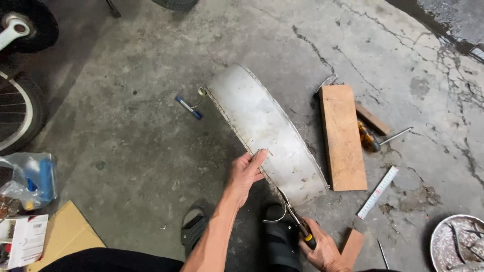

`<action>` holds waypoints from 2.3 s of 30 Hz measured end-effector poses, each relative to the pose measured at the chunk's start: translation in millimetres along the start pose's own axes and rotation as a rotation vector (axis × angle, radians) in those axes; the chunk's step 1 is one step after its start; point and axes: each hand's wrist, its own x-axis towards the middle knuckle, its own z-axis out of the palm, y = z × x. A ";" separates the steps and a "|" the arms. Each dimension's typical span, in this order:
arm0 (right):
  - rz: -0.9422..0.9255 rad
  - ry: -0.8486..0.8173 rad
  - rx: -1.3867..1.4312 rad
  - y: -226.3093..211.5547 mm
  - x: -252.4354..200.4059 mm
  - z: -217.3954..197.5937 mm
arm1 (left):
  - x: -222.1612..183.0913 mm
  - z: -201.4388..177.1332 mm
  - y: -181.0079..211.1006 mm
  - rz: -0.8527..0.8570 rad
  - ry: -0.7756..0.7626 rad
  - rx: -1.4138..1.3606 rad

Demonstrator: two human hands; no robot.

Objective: Cutting a curved metal strip using tin snips while sitting on the ground

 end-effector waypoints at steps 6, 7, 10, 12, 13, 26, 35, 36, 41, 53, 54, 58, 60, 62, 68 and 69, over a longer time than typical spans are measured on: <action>0.065 0.051 -0.007 -15.6 -1.0 -5.1 | 5.6 -4.3 -8.1 0.020 0.009 -0.012; 0.050 0.067 -0.092 -6.4 -1.5 -2.8 | 1.0 -0.4 -3.3 -0.001 0.012 -0.001; -0.068 0.093 -0.181 4.0 -3.1 -0.4 | -7.5 0.6 2.3 -0.009 0.000 0.050; -0.164 0.116 -0.189 10.5 -6.2 -3.7 | -10.4 6.5 0.9 0.005 -0.028 0.090; -0.237 0.122 -0.153 13.5 -6.8 -4.5 | -12.2 9.8 0.6 0.002 -0.034 0.093; -0.371 0.297 0.065 11.8 -40.9 0.5 | -24.4 14.4 -13.6 0.035 -0.064 -0.100; -0.363 0.327 0.053 -15.1 -41.5 -4.3 | -28.8 24.0 19.9 0.113 -0.109 -0.036; -0.360 0.332 0.050 -19.3 -42.7 -8.2 | -30.7 28.0 20.8 0.112 -0.116 -0.038; -0.225 0.198 0.085 -24.3 -35.5 -18.3 | -29.1 33.5 15.0 0.113 0.049 -0.047; -0.056 -0.028 0.206 8.8 -21.1 -22.0 | -19.8 -1.7 -1.1 0.123 0.035 -0.129; -0.055 -0.025 0.205 4.5 -22.9 -24.6 | -18.6 -3.6 -1.4 0.123 0.033 -0.131; -0.116 0.048 0.081 -4.7 -27.3 -31.9 | -17.2 -4.0 -0.5 0.135 0.039 -0.146; -0.178 0.105 0.026 -9.2 -26.1 -30.8 | -21.4 -4.7 4.8 0.147 0.033 -0.173; -0.249 0.196 -0.006 -13.7 -23.8 -31.4 | -26.2 -2.1 13.1 0.146 0.035 -0.176; -0.232 0.184 0.099 -45.3 -21.5 -50.7 | -18.5 -6.3 14.6 0.143 0.060 -0.169; -0.225 0.180 0.098 -39.1 -21.1 -50.8 | -21.5 -6.7 16.9 0.135 0.061 -0.171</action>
